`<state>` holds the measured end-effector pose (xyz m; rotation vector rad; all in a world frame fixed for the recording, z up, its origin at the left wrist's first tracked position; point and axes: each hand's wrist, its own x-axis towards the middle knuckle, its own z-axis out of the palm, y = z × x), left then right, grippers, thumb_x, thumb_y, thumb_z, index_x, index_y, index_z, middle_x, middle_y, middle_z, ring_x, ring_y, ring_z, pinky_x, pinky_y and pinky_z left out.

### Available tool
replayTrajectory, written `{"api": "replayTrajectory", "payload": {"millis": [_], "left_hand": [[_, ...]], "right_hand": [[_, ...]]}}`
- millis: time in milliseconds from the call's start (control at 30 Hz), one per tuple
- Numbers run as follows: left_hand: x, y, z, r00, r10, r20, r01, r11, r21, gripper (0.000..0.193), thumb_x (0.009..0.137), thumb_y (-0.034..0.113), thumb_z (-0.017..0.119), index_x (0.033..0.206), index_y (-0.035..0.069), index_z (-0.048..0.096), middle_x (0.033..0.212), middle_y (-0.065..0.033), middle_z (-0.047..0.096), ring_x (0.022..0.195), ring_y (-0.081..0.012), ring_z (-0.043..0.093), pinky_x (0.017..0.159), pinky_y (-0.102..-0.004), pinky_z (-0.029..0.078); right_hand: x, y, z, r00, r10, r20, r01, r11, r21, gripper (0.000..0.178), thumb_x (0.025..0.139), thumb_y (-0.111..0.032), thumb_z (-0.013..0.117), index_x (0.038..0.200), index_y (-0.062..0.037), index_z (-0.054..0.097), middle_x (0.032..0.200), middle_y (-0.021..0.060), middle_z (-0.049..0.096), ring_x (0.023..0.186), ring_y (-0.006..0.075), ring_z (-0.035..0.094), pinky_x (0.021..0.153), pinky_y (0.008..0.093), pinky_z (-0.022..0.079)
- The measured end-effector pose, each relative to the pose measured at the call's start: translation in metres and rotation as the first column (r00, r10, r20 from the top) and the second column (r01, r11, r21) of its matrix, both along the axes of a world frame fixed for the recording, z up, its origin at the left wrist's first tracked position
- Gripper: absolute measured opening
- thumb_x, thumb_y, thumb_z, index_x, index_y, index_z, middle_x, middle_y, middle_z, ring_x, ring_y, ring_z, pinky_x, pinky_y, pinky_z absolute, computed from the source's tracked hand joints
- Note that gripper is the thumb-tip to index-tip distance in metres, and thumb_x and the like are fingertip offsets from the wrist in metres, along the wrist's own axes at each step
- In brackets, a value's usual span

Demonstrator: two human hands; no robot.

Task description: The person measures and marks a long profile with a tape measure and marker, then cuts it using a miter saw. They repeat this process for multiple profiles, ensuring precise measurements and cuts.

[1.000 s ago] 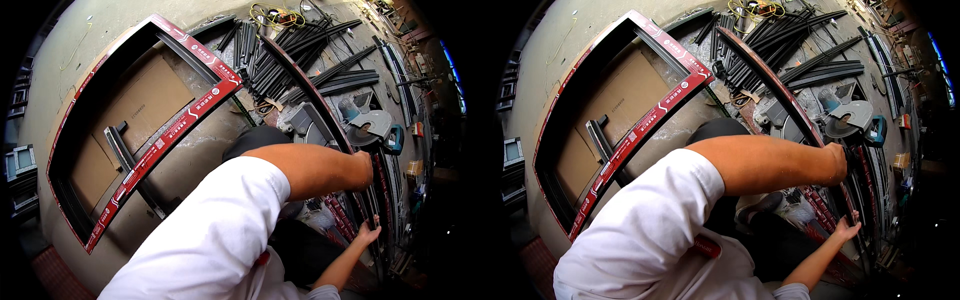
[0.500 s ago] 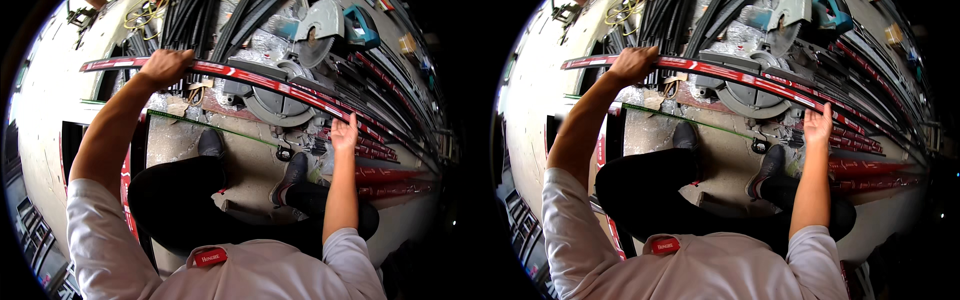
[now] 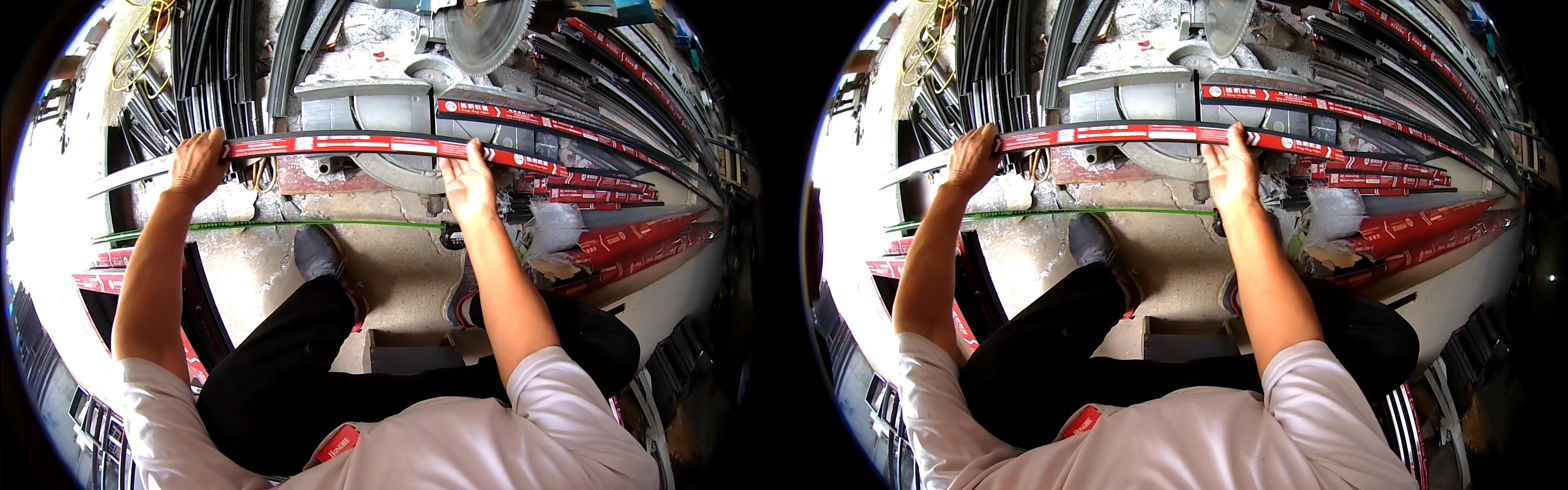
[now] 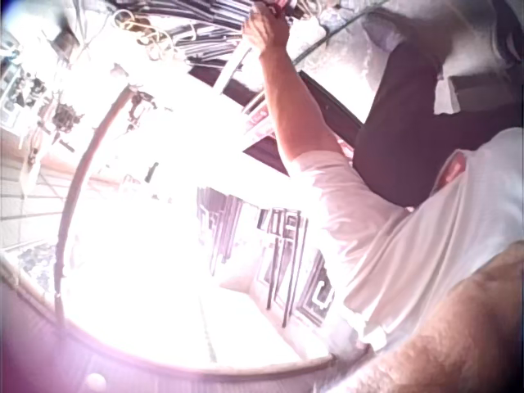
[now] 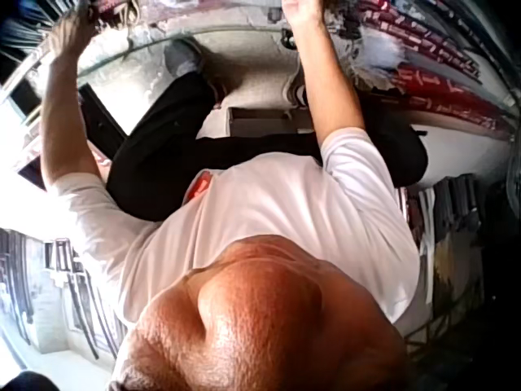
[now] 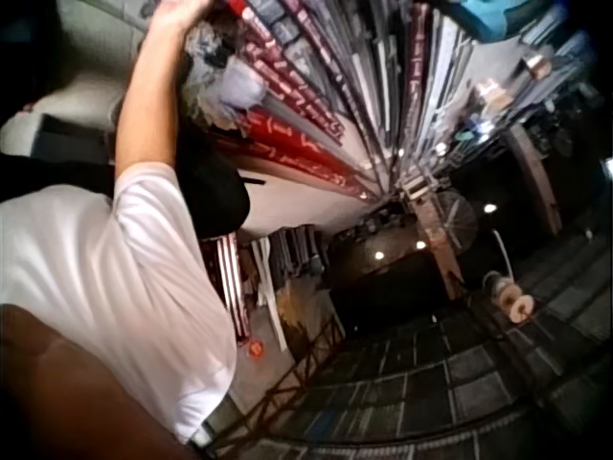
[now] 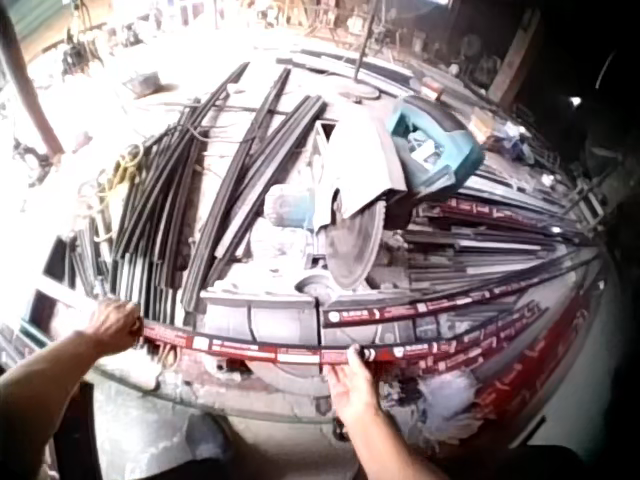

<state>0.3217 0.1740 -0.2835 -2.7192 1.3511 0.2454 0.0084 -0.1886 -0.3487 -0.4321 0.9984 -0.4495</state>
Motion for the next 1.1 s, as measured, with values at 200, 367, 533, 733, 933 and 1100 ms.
{"api": "replayTrajectory", "payload": {"millis": [200, 367, 533, 733, 933, 1100], "left_hand": [[-0.028, -0.041, -0.023, 0.997, -0.064, -0.048, 0.056, 0.986, -0.154, 0.031, 0.085, 0.018, 0.078, 0.092, 0.008, 0.050, 0.082, -0.0141, 0.063, 0.083, -0.0375, 0.066, 0.075, -0.0498, 0.052], [-0.028, -0.030, -0.040, 0.998, -0.005, -0.070, -0.004, 0.992, -0.128, 0.033, 0.086, 0.020, 0.079, 0.092, 0.007, 0.049, 0.082, -0.0162, 0.063, 0.082, -0.0403, 0.066, 0.076, -0.0517, 0.051], [-0.026, -0.020, -0.051, 0.996, -0.015, -0.087, 0.007, 0.996, -0.086, 0.036, 0.084, 0.015, 0.081, 0.095, 0.007, 0.048, 0.085, -0.0162, 0.064, 0.087, -0.0396, 0.066, 0.079, -0.0514, 0.051], [-0.018, -0.007, -0.061, 0.997, 0.014, -0.078, -0.022, 0.995, -0.097, 0.030, 0.087, 0.016, 0.078, 0.096, 0.006, 0.051, 0.088, -0.0169, 0.066, 0.092, -0.0401, 0.068, 0.085, -0.0512, 0.051], [-0.009, -0.013, -0.065, 0.974, 0.070, -0.217, -0.081, 0.996, -0.042, 0.022, 0.089, 0.020, 0.075, 0.097, 0.005, 0.060, 0.096, -0.0204, 0.071, 0.096, -0.0407, 0.071, 0.085, -0.0511, 0.055], [-0.013, -0.017, -0.052, 0.990, 0.086, -0.109, -0.066, 0.982, 0.175, 0.026, 0.098, 0.029, 0.069, 0.106, 0.006, 0.060, 0.104, -0.0160, 0.073, 0.105, -0.0328, 0.072, 0.095, -0.0459, 0.053]], "right_hand": [[0.036, 0.037, -0.006, 0.999, 0.052, 0.006, -0.052, 0.998, 0.027, 0.036, 0.098, -0.038, 0.078, 0.117, -0.0119, 0.063, 0.112, 0.0031, 0.068, 0.108, 0.0202, 0.065, 0.096, 0.0382, 0.055], [0.057, 0.055, -0.009, 0.995, 0.103, -0.008, -0.102, 0.992, 0.076, 0.050, 0.097, -0.038, 0.079, 0.125, -0.0025, 0.058, 0.121, 0.0085, 0.063, 0.112, 0.0262, 0.064, 0.097, 0.0385, 0.057], [0.061, 0.059, -0.007, 0.988, 0.151, -0.026, -0.148, 0.985, 0.094, 0.054, 0.098, -0.037, 0.077, 0.130, 0.0014, 0.055, 0.125, 0.0131, 0.062, 0.115, 0.0315, 0.064, 0.100, 0.0417, 0.058], [0.062, 0.051, -0.013, 0.973, 0.221, -0.072, -0.214, 0.972, 0.094, 0.046, 0.098, -0.034, 0.078, 0.123, 0.0004, 0.061, 0.119, 0.0147, 0.066, 0.111, 0.0302, 0.067, 0.094, 0.0414, 0.062], [0.030, 0.017, -0.026, 0.928, 0.346, -0.138, -0.349, 0.937, 0.001, 0.056, 0.101, -0.037, 0.074, 0.141, -0.0015, 0.058, 0.137, 0.0220, 0.063, 0.127, 0.0331, 0.065, 0.106, 0.0431, 0.055], [0.030, 0.016, -0.016, 0.869, 0.413, -0.274, -0.432, 0.902, -0.012, 0.052, 0.099, -0.041, 0.076, 0.137, -0.0067, 0.064, 0.126, 0.0116, 0.071, 0.111, 0.0226, 0.071, 0.094, 0.0337, 0.058]]}}
